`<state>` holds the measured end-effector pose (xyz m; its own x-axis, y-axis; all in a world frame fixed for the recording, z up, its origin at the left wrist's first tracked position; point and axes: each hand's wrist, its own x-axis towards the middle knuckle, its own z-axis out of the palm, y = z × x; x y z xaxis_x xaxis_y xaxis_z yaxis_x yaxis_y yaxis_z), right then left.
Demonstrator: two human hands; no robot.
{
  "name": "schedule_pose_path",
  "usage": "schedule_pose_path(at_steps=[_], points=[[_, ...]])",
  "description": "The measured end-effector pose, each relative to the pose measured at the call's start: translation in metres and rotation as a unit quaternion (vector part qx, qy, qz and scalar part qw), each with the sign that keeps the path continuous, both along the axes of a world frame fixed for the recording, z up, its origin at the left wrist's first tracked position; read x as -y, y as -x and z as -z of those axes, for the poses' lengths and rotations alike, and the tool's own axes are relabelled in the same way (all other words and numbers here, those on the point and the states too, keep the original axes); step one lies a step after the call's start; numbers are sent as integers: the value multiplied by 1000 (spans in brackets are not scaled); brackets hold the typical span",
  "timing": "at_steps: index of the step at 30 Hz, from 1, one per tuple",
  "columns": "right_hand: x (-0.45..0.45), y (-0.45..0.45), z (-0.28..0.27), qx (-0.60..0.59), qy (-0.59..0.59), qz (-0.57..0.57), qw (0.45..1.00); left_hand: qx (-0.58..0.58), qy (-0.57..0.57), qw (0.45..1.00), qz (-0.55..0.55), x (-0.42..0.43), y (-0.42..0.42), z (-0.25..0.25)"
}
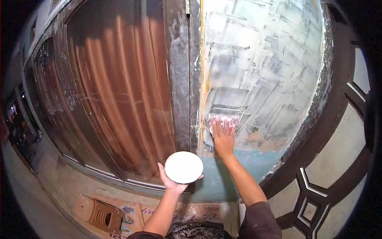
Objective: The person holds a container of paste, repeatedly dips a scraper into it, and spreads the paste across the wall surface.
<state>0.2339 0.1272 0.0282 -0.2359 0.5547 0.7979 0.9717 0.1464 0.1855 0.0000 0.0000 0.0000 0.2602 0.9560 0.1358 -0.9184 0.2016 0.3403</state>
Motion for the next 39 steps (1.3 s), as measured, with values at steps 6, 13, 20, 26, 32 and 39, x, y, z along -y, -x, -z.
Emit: schedule_pose_path(at_steps=[6,13,20,26,32,39], points=[[29,-1,54,-2,38,-19,999,-6,39,999,-8,12,3,3],[35,18,-37,-87,-40,-53,994,1,33,999,5,4,10,-8],[-12,15,33,-12,-11,9,1000,12,-39,998,57,9,5,-15],[32,18,41,-58,2,-17,998,24,-24,998,55,13,8,-11],[14,24,-36,-29,-39,30,998,-17,-4,1000,18,15,5,-15],[-6,23,50,4,14,20,1000,-5,-15,999,39,13,9,-11]])
